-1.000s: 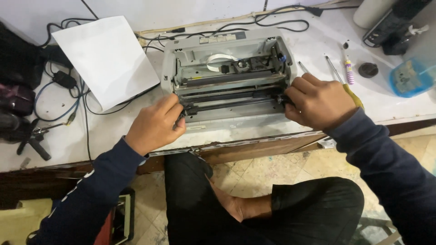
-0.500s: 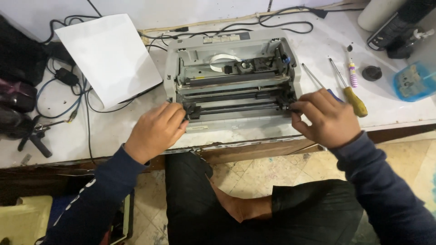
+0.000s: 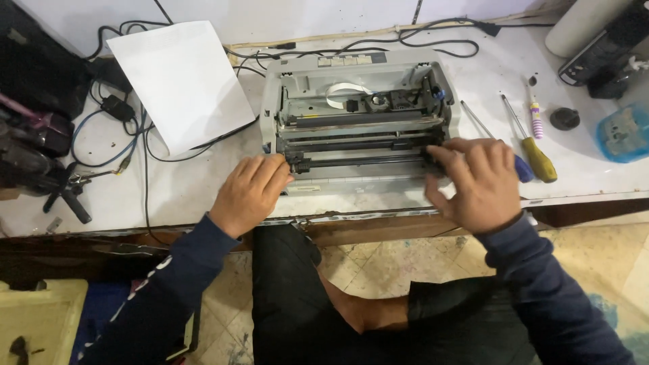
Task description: A person disassembles a printer by removing screws and internal components using a screwdriver.
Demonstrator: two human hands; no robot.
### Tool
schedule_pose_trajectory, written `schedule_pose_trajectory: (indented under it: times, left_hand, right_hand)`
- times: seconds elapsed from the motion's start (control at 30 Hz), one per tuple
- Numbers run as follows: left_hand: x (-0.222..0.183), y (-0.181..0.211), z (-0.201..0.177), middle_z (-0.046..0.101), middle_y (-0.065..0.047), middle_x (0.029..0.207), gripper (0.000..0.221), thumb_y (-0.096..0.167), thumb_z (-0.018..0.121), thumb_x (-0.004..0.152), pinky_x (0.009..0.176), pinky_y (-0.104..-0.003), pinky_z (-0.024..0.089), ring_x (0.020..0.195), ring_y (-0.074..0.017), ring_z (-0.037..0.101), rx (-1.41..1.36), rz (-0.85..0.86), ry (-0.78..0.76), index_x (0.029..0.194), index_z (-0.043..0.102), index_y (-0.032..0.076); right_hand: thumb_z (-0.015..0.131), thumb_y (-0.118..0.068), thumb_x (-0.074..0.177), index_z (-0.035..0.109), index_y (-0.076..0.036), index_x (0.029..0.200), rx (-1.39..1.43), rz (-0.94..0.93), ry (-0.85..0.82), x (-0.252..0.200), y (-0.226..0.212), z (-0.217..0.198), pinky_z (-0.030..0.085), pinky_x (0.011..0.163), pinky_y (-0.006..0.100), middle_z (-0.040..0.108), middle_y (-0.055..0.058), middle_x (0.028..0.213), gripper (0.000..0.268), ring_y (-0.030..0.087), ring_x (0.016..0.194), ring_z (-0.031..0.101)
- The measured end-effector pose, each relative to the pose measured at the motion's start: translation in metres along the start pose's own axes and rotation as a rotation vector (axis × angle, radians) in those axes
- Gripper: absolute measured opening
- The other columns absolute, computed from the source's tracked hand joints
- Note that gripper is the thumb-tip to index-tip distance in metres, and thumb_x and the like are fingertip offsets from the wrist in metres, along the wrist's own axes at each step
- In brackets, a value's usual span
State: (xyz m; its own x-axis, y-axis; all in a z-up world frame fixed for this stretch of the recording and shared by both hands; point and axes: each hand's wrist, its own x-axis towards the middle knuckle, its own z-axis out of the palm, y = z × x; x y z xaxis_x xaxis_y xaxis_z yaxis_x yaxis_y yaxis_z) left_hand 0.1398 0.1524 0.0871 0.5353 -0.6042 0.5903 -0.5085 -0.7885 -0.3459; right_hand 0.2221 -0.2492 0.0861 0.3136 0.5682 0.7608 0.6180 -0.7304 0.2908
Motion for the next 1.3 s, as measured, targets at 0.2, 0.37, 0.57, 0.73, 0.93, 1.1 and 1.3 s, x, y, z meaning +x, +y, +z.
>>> schedule_pose_trajectory:
  times: [0.2,0.37,0.57,0.73,0.93,1.1,1.3]
  left_hand:
    - [-0.009,0.007,0.005,0.062,-0.017,0.111,0.013,0.01,0.066,0.102,0.071,-0.037,0.049,0.081,-0.0276,0.059,0.022,0.031,0.098,0.112,0.068,0.003]
    - [-0.01,0.008,0.003,0.064,-0.016,0.114,0.022,0.011,0.071,0.097,0.071,-0.037,0.051,0.08,-0.0275,0.06,-0.019,-0.031,0.136,0.118,0.069,0.004]
    - [-0.003,0.008,-0.007,0.06,-0.02,0.114,0.037,0.015,0.077,0.092,0.071,-0.04,0.057,0.079,-0.0317,0.065,-0.171,-0.245,0.117,0.123,0.066,-0.003]
    - [0.006,0.009,-0.008,0.062,-0.017,0.105,0.03,0.01,0.079,0.089,0.072,-0.037,0.059,0.08,-0.0314,0.069,-0.182,-0.273,0.08,0.113,0.07,-0.004]
    - [0.016,0.011,-0.019,0.058,-0.018,0.105,0.026,0.006,0.072,0.094,0.073,-0.039,0.061,0.078,-0.0339,0.069,-0.29,-0.378,0.019,0.115,0.066,-0.009]
    - [0.015,0.012,-0.02,0.055,-0.015,0.108,0.027,0.01,0.066,0.1,0.073,-0.041,0.061,0.086,-0.0383,0.07,-0.366,-0.446,-0.032,0.121,0.064,-0.007]
    - [0.012,0.011,-0.019,0.054,-0.017,0.112,0.027,0.011,0.058,0.105,0.076,-0.045,0.06,0.09,-0.0425,0.069,-0.483,-0.501,-0.03,0.124,0.061,-0.008]
  right_hand:
    - [0.071,-0.026,0.095,0.077,-0.017,0.118,0.232,-0.095,-0.008,0.038,-0.044,0.007,0.045,0.09,0.037,0.072,0.004,0.108,0.026,0.025,0.097,0.063]
    - [0.068,-0.015,0.099,0.079,-0.013,0.103,0.346,-0.056,0.015,0.038,-0.048,0.028,0.051,0.08,0.033,0.071,0.004,0.094,0.012,0.024,0.086,0.065]
    - [0.071,-0.016,0.099,0.079,-0.015,0.101,0.321,0.033,-0.028,0.034,-0.052,0.035,0.049,0.079,0.032,0.07,0.0,0.092,0.008,0.021,0.087,0.064]
    - [0.073,-0.014,0.098,0.077,-0.015,0.101,0.306,0.065,-0.047,0.036,-0.051,0.042,0.046,0.078,0.032,0.069,-0.001,0.091,0.005,0.021,0.087,0.064]
    - [0.072,-0.021,0.099,0.074,-0.017,0.1,0.27,0.072,-0.096,0.038,-0.047,0.046,0.046,0.078,0.032,0.066,-0.003,0.089,0.005,0.019,0.089,0.064]
    - [0.07,-0.02,0.098,0.073,-0.014,0.095,0.289,0.065,-0.233,0.051,-0.04,0.038,0.05,0.076,0.035,0.066,-0.001,0.082,0.007,0.023,0.086,0.066]
    - [0.07,-0.022,0.099,0.074,-0.016,0.092,0.204,-0.02,-0.238,0.075,-0.043,0.005,0.05,0.078,0.031,0.065,-0.003,0.079,0.01,0.02,0.083,0.065]
